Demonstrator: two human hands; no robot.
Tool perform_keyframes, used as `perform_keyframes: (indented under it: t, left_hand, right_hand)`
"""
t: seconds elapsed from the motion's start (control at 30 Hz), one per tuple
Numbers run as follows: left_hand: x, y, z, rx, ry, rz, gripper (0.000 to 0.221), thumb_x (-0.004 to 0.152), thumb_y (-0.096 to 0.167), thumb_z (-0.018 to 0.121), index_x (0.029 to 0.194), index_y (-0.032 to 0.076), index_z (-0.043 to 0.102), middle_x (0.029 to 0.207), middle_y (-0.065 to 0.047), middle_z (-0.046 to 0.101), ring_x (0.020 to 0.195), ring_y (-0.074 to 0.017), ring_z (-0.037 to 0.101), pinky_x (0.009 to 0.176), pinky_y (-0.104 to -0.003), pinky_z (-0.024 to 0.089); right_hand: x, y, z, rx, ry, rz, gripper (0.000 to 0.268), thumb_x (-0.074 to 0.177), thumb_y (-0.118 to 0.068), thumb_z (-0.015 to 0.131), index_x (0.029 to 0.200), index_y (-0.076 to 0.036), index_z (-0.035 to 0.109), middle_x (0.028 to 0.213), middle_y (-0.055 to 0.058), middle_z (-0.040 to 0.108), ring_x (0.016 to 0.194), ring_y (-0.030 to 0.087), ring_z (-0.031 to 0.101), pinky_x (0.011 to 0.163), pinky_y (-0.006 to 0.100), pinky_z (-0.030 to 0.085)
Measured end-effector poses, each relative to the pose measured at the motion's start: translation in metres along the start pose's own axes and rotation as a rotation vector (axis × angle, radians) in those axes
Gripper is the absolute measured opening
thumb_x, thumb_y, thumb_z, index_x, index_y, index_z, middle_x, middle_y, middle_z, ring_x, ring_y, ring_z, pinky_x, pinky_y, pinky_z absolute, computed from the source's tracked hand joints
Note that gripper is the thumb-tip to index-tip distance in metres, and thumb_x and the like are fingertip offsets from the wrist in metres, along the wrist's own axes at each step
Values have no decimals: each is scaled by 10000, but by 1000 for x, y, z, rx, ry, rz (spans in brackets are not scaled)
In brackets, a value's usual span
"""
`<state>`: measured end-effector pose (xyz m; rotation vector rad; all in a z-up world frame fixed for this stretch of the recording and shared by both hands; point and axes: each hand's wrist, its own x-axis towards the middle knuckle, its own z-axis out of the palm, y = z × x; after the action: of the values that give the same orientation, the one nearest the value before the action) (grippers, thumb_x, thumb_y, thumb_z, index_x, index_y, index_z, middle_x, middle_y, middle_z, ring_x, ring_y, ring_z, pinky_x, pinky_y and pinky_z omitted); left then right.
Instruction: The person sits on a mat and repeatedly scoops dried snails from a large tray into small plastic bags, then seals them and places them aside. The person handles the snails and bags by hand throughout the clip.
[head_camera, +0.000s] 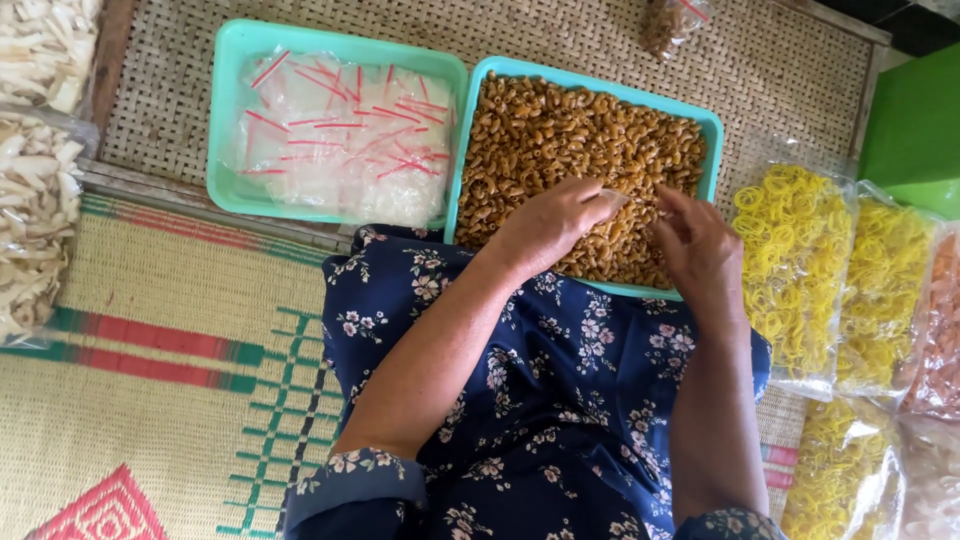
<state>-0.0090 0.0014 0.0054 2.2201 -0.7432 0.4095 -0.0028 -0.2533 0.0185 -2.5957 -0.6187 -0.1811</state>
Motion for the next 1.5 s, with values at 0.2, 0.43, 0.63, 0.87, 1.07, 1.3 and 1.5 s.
perform_keyframes:
  t: [0.2, 0.43, 0.63, 0.87, 1.07, 1.3, 1.5]
  left_hand:
    - [4, -12, 21, -17, -53, 3, 190, 995, -17, 561, 1058, 132, 660, 904, -33, 599, 782, -115, 656, 710, -206, 580]
    - [5, -16, 28, -27, -82, -17, 193, 965, -48, 595, 1034, 115, 672, 901, -52, 613, 791, -139, 678, 709, -216, 592]
    - [7, -15, 25, -39, -125, -22, 198, 952, -86, 595, 1025, 79, 679, 928, -85, 634, 826, -157, 686, 753, -224, 598]
    - [5, -18, 29, -43, -111, 2, 199, 943, -90, 605, 1004, 84, 683, 923, -83, 633, 829, -158, 689, 765, -231, 599]
    - [1, -12, 21, -41, -71, -4, 187, 945, -74, 606, 991, 85, 692, 893, -70, 628, 802, -141, 673, 735, -224, 587]
    - [0, -9, 23, 47, -12, 73, 181, 889, -110, 667, 935, 63, 696, 861, -61, 632, 790, -135, 679, 714, -225, 592]
    - [2, 7, -12, -44, -18, -7, 124, 952, -33, 641, 993, 63, 707, 902, -78, 659, 808, -144, 690, 741, -214, 590]
  right_hand:
    - [-56, 51, 24, -92, -331, 397, 743, 823, -320, 841, 1441, 4, 588, 1151, 210, 672, 988, 406, 713, 935, 564, 531]
    - [-47, 63, 69, -44, -141, 211, 634, 825, -249, 837, 1412, -89, 656, 1017, 154, 680, 979, 427, 697, 900, 518, 553]
    - [-32, 53, 77, 50, 12, 118, 348, 904, -131, 811, 1246, -150, 747, 1003, 41, 683, 942, 312, 716, 844, 392, 571]
    - [-38, 63, 85, 81, 66, 195, 212, 888, -141, 815, 1080, -214, 762, 911, -16, 690, 866, 243, 725, 768, 358, 578]
    - [-29, 34, 59, 188, 165, 192, 118, 943, -49, 772, 1038, -119, 772, 892, 87, 715, 799, 292, 711, 696, 382, 573]
    - [14, -33, 10, 177, 185, -1, 99, 995, 21, 773, 1071, -42, 767, 968, 143, 724, 807, 290, 716, 702, 376, 604]
    - [8, -13, 10, 184, 147, 22, 242, 964, -40, 827, 1193, -61, 754, 1021, 103, 730, 835, 255, 713, 683, 330, 581]
